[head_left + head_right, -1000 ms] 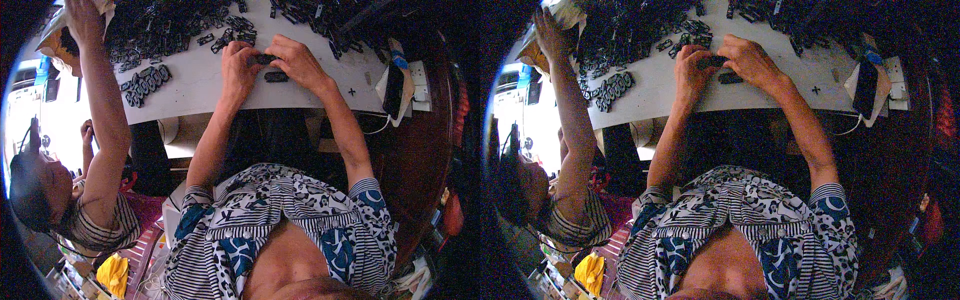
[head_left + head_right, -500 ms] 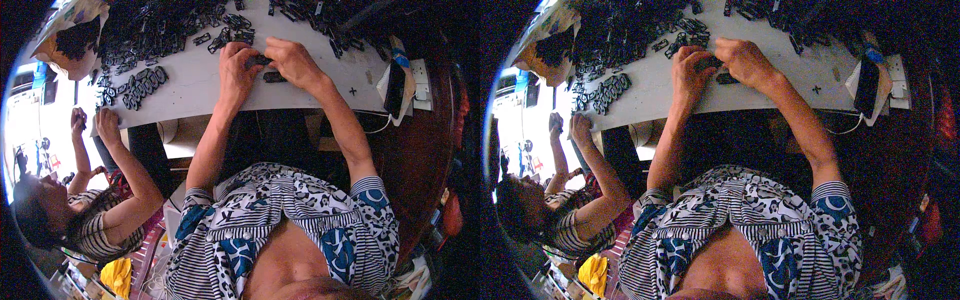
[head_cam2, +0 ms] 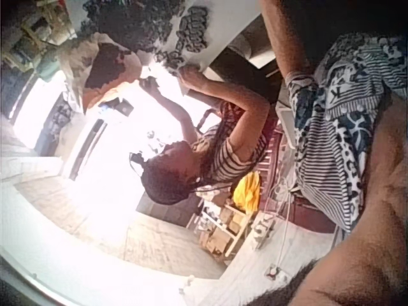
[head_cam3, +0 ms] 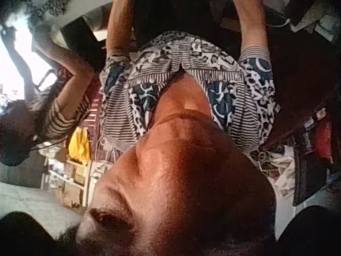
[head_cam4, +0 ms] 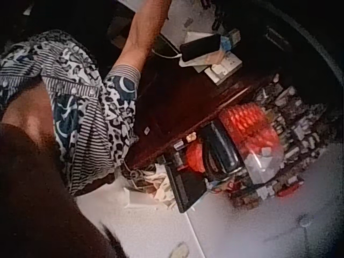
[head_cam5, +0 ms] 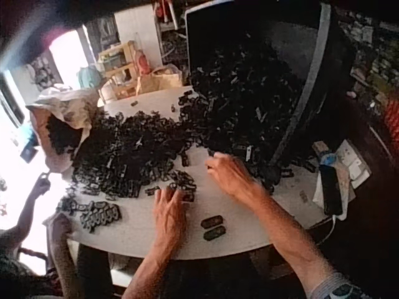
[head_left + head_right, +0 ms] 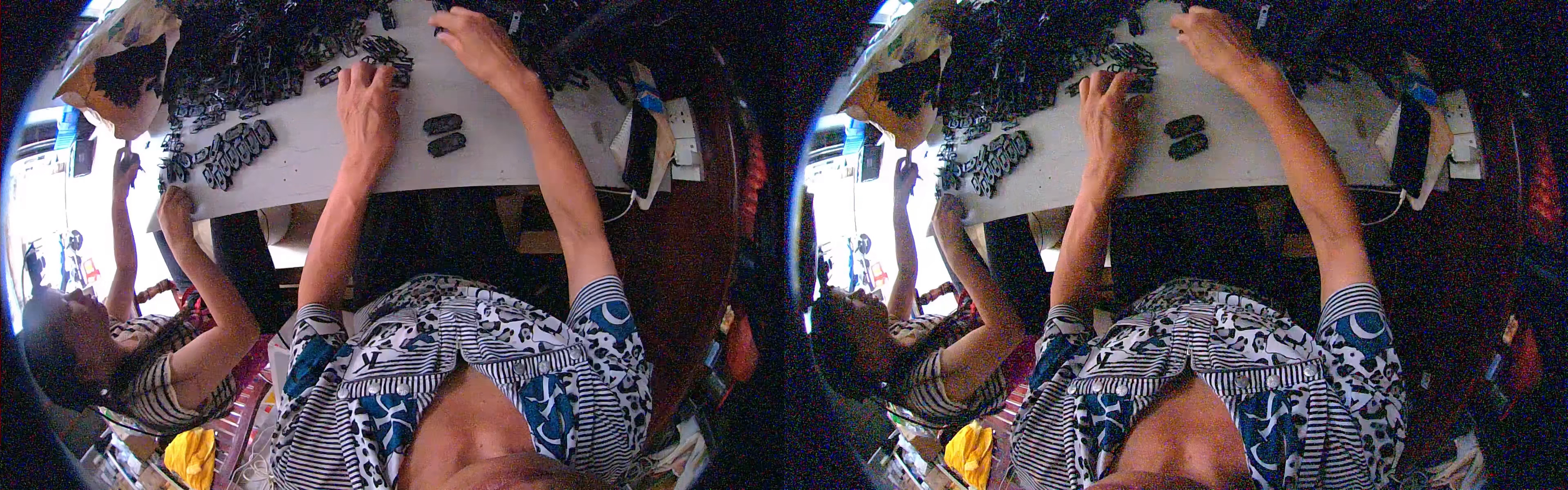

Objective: The person assembles small plastic components by snapping individual pieces together by hand and arranging the assembled parts in stacks on the table.

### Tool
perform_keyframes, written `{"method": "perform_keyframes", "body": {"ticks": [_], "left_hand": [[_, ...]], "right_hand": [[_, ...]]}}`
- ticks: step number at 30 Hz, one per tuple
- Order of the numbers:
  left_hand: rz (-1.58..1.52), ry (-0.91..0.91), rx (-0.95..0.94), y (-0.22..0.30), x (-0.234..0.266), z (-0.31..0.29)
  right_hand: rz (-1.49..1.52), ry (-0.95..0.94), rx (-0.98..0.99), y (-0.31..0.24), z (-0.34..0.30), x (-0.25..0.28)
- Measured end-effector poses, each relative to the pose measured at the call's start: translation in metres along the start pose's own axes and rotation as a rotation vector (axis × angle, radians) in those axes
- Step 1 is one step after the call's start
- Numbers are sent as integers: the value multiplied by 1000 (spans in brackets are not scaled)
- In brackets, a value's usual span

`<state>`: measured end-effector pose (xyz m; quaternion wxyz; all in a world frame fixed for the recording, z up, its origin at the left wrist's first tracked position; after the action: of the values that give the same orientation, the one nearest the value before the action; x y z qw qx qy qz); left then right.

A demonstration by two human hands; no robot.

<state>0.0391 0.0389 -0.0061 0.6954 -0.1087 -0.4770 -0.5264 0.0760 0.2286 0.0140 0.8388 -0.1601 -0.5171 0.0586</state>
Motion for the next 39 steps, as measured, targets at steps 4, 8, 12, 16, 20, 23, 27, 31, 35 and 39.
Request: {"method": "perform_keyframes", "body": {"ticks": [4, 8, 12, 16, 20, 23, 27, 31, 35, 39], "left_hand": [[-1, -4, -24, 2, -2, 3], [-13, 20, -52, -1, 1, -1], [-37, 2, -61, -2, -5, -3], [-65, -32, -72, -1, -7, -3], [-199, -10, -39, -3, -6, -2], [-334, 12, 42, -8, -1, 1], [-568, 48, 102, -5, -2, 4], [-539, -73, 33, 8, -15, 10], [-386, -160, -115, 17, -27, 18], [-361, -185, -121, 22, -24, 19]], "right_hand": [[-192, -131, -101, 1, 13, -20], [-161, -126, -38, -16, -2, -12], [72, -154, -77, -3, -20, -3], [364, -171, -331, 8, -40, 3], [150, -114, -100, 11, -46, 4], [49, -120, -113, 11, -46, 5], [63, -124, -124, 12, -50, 5], [186, -101, -61, 10, -50, 7], [418, -165, -277, 16, -52, 5], [613, -131, -286, 25, -58, 5]]}}
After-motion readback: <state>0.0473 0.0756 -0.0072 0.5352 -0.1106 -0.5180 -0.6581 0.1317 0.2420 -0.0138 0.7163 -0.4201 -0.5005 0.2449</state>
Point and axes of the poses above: each hand's wrist, its own z-axis towards the middle knuckle, its own x-axis out of the back of the hand, y = z × x, the point moved 4 cm from there along z, towards the middle knuckle, and after that the axes turned 4 degrees about -x, right-handed, at the moved point
